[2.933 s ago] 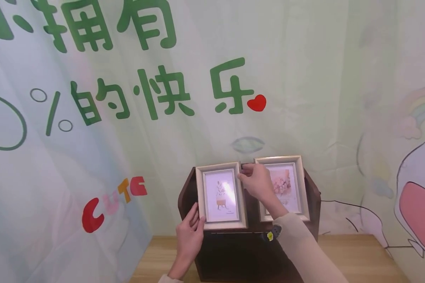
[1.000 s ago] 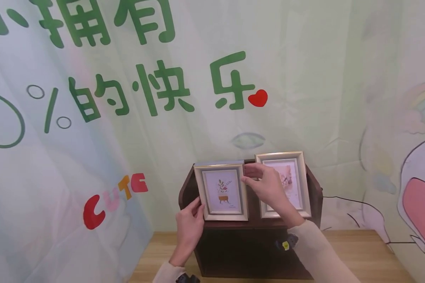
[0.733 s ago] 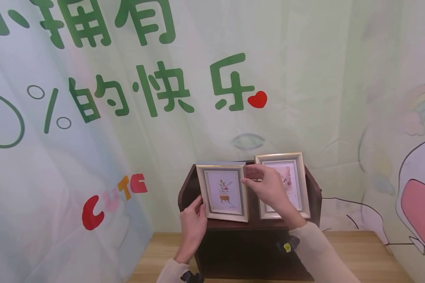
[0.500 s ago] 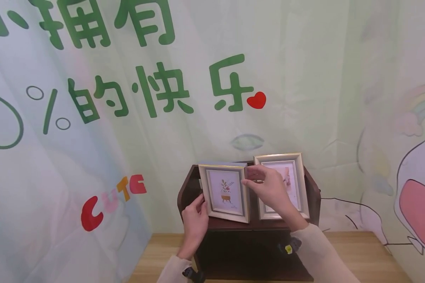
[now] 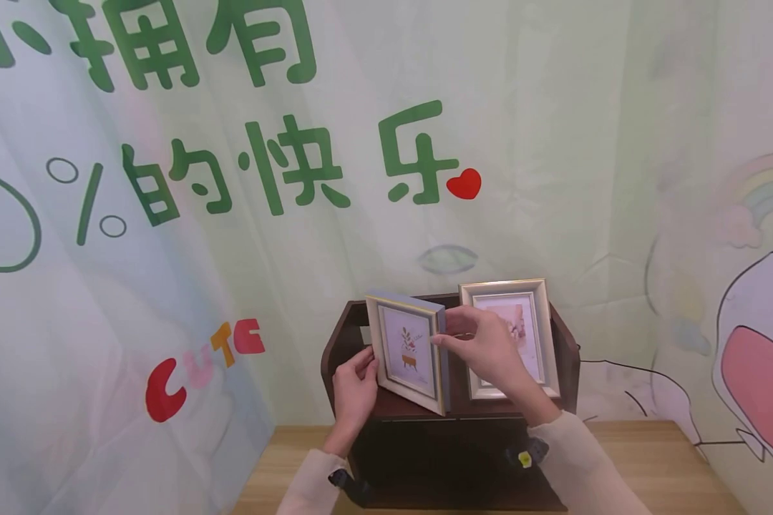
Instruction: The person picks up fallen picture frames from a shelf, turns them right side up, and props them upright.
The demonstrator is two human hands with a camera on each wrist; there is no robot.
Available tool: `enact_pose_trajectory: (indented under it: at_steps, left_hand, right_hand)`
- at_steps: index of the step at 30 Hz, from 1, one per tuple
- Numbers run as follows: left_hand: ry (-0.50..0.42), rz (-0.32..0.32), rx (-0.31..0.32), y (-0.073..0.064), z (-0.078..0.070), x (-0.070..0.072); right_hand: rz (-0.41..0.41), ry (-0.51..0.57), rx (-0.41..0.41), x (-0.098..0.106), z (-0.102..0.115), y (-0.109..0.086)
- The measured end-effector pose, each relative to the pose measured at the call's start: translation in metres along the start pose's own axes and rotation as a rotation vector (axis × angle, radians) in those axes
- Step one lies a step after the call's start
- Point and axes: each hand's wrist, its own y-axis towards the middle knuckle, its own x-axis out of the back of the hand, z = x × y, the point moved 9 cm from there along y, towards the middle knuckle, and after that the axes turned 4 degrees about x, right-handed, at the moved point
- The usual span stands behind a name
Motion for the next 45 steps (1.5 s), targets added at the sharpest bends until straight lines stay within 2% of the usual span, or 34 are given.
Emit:
enact_pose_trajectory:
  at_steps: [3,8,14,18,31,37,45]
  left_hand:
    - [0.004,0.024,0.042,0.004,0.005,-0.003]
    - [-0.002,0.060,0.062,0.010,0.008,-0.008]
    - [-0.043,0.103,0.092,0.017,0.013,-0.016]
    - [-0.082,0.136,0.137,0.020,0.016,-0.021]
    - [-0.139,0.179,0.188,0.027,0.021,-0.037]
    - [-0.151,0.213,0.191,0.031,0.024,-0.042]
    - [-0.132,0.249,0.208,0.041,0.025,-0.045]
  right_hand:
    - [0.013,0.012,-0.002,-0.002,-0.001,-0.001]
    - [0.033,0.037,0.007,-0.006,0.002,-0.002]
    - [0.062,0.069,0.018,-0.014,0.006,-0.002]
    - [0.071,0.089,0.025,-0.019,0.009,-0.002]
    - [0.086,0.181,0.008,-0.040,0.015,-0.004]
    - [0.040,0.172,-0.008,-0.046,0.019,-0.005]
    - [-0.006,0.240,-0.017,-0.052,0.023,-0.005]
